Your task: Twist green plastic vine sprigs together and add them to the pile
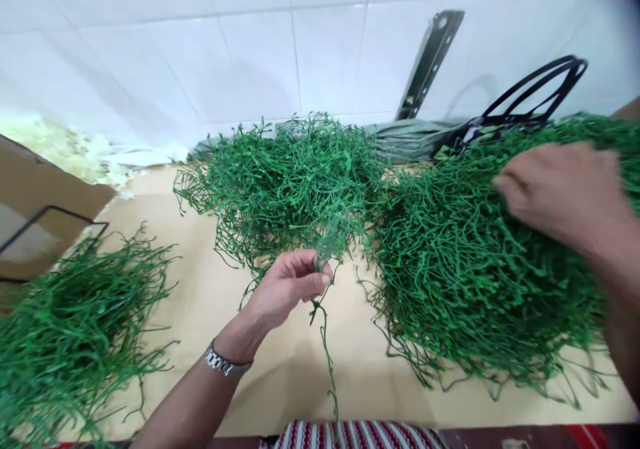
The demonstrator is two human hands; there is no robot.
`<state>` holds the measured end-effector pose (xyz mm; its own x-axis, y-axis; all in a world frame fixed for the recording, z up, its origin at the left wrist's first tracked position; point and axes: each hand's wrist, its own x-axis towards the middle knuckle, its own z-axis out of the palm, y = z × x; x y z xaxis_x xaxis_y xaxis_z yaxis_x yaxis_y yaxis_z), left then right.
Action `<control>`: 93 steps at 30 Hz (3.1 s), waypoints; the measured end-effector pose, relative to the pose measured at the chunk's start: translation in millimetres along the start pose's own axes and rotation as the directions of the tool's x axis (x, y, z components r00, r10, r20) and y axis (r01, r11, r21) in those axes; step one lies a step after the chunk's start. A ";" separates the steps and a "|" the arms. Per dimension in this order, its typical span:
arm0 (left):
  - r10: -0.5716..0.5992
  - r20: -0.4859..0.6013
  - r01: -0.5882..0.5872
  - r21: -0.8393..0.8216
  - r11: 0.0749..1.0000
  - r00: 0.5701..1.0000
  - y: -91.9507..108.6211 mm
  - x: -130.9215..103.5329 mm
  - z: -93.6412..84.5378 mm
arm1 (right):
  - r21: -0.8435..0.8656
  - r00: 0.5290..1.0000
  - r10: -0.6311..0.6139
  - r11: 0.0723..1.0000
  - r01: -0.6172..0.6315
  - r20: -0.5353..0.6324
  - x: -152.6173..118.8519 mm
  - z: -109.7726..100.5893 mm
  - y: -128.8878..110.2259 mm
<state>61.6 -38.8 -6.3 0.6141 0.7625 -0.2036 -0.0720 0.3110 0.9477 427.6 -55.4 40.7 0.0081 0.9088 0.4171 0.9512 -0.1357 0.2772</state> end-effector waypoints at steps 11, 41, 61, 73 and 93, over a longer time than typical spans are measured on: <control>0.100 -0.109 -0.104 -0.033 0.994 0.989 -4.0 7.4 20.3 | 0.132 0.998 -0.045 0.991 0.038 0.047 9.6 -11.2 37.7; 0.078 0.155 -0.154 0.574 0.805 0.985 -5.1 15.2 31.9 | 0.583 0.644 -0.747 0.453 0.674 -0.165 -37.4 -31.7 -157.3; 0.132 -0.059 -0.080 0.536 0.840 0.990 -14.7 4.5 21.0 | 0.928 0.950 -0.222 0.253 0.272 -0.218 -61.2 -32.6 -172.6; 0.182 -0.156 -0.106 0.402 0.910 0.971 -22.7 1.4 28.2 | 0.913 0.981 -0.107 0.362 0.190 -0.162 -66.9 -14.7 -200.0; 0.225 -0.243 -0.134 0.342 0.930 0.943 -21.7 -5.7 26.4 | 0.789 0.901 -0.383 0.481 0.382 -0.203 -62.6 -11.1 -188.4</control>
<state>80.4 -64.9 -19.3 0.3722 0.9274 -0.0382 0.1194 -0.0070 0.9928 244.4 -91.1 -28.0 -0.4198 0.7907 0.4455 0.7038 0.5936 -0.3902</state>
